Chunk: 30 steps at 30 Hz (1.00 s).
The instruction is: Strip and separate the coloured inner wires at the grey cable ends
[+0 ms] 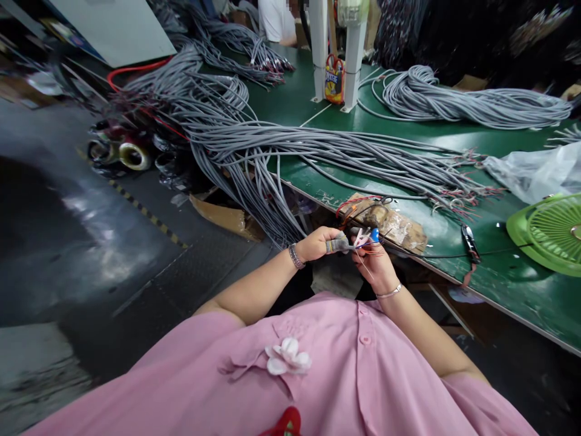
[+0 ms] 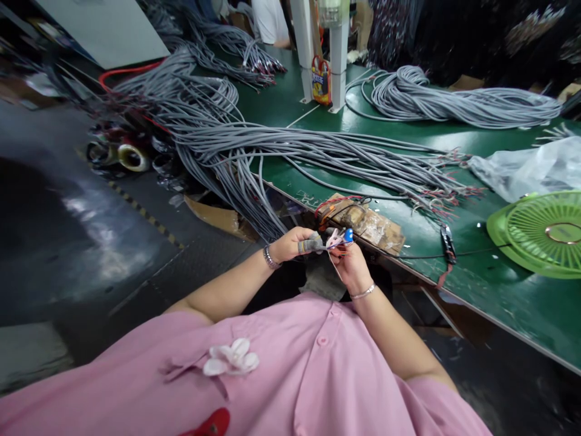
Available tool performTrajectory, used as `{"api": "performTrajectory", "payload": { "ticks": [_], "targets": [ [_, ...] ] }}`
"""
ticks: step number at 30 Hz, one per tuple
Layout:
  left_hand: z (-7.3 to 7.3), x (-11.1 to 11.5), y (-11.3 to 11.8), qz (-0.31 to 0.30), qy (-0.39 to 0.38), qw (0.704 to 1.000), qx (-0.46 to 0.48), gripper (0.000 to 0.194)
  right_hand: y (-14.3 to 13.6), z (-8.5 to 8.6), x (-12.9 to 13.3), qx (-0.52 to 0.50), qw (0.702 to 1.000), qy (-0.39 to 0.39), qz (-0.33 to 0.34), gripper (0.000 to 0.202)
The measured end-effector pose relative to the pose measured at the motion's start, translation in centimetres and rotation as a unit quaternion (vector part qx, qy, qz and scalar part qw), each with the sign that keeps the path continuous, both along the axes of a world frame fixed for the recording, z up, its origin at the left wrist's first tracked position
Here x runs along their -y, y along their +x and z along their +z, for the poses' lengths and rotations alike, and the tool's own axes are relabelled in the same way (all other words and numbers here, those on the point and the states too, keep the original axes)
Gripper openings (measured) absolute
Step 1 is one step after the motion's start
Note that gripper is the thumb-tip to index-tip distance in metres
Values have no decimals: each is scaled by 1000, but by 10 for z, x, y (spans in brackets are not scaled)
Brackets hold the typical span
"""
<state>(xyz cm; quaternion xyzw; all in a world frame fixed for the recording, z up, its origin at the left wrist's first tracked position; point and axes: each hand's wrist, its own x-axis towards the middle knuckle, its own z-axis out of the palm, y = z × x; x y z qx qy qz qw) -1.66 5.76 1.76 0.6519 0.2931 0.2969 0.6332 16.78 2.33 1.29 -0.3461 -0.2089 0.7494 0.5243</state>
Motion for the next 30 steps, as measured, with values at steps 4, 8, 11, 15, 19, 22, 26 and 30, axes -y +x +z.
{"api": "performTrajectory", "payload": {
  "ticks": [4, 8, 11, 15, 19, 22, 26, 30],
  "targets": [
    [-1, 4, -3, -12, 10, 1000, -12, 53, -4, 5, 0, -31, 999, -3, -20, 30],
    [-4, 6, -1, -18, 3, 1000, -16, 52, -7, 6, 0, -22, 999, -7, -22, 35],
    [-6, 5, 3, -30, -3, 999, -17, 50, -7, 5, -1, -23, 999, -13, -23, 36],
    [-5, 5, 4, -49, -4, 998, -26, 49, -6, -2, 0, -20, 1000, 4, -22, 39],
    [0, 6, -2, -66, -7, 997, -33, 51, -4, -11, 5, 15, 999, -12, -29, 45],
    [5, 8, -10, -110, -6, 993, -40, 53, -2, -17, 11, 9, 1000, -12, -10, 53],
    [10, 13, -18, -160, -4, 986, -42, 50, 4, -26, 18, -27, 999, -24, 18, 52],
    [13, 25, -27, -223, -13, 973, -50, 46, 13, -33, 24, -50, 997, -48, 36, 45]
  ]
}}
